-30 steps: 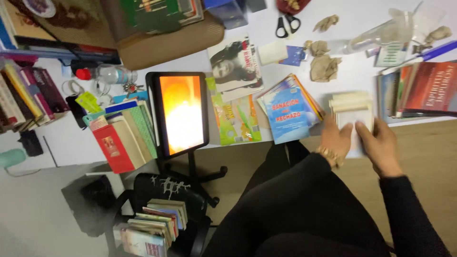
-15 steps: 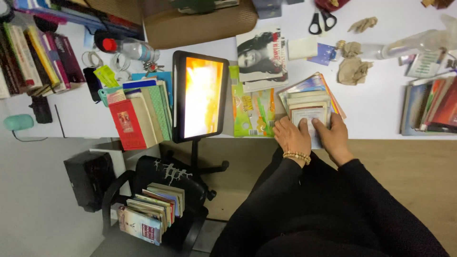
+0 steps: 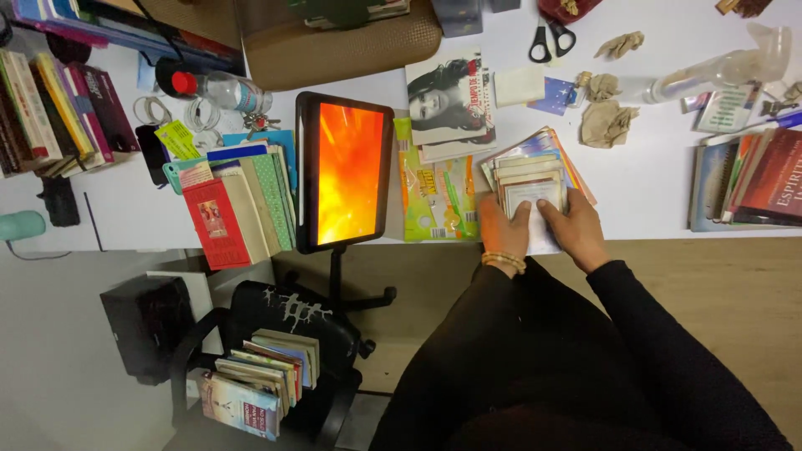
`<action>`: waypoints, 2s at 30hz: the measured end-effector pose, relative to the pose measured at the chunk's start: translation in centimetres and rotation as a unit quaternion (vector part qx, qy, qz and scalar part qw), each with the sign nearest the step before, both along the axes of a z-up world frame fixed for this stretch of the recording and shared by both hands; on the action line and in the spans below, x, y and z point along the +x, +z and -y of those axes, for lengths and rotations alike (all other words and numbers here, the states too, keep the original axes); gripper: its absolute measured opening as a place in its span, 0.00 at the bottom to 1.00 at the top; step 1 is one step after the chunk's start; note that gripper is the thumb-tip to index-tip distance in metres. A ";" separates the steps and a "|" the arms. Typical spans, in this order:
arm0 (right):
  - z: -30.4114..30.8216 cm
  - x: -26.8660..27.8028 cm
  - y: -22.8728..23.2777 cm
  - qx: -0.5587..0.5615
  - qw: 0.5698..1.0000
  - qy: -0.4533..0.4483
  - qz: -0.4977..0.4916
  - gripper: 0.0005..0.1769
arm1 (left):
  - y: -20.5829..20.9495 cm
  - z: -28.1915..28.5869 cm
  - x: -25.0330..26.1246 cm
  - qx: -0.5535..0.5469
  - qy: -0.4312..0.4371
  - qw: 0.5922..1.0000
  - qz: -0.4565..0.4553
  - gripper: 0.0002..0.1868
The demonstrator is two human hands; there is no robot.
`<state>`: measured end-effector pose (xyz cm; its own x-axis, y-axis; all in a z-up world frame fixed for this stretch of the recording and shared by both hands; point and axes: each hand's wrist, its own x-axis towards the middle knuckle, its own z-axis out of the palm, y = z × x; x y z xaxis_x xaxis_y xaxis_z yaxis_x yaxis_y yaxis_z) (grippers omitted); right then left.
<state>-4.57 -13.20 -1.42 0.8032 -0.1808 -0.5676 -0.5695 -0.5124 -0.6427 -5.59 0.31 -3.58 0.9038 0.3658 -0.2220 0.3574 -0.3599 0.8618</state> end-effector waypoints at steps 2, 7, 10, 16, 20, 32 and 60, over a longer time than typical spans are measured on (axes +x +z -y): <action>0.2 -0.1 1.0 0.021 0.999 -0.019 -0.023 0.28 | -0.5 -0.7 -0.3 -0.020 -0.043 0.998 -0.035 0.25; 2.5 -0.5 1.3 0.055 0.989 -0.034 0.133 0.30 | 3.4 -2.1 0.6 -0.261 -0.078 0.958 -0.083 0.23; 3.4 0.4 3.6 0.266 0.959 -0.103 -0.012 0.33 | 4.7 -2.5 1.1 -0.240 -0.150 0.959 0.006 0.25; 1.9 0.9 3.0 0.201 0.957 0.015 0.208 0.23 | 3.2 -1.9 2.1 -0.223 -0.185 0.953 0.091 0.27; 0.8 0.7 -0.5 0.165 0.961 -0.005 0.220 0.24 | 0.6 -1.3 2.6 -0.158 -0.161 0.970 0.094 0.36; 2.3 -2.3 1.6 0.363 0.907 -0.196 0.088 0.28 | 2.8 -0.1 2.7 -0.602 -0.040 0.797 0.034 0.24; 4.5 -4.0 -0.9 0.024 0.996 -0.038 0.080 0.18 | 5.1 -4.4 5.9 0.047 -0.259 0.965 -0.005 0.28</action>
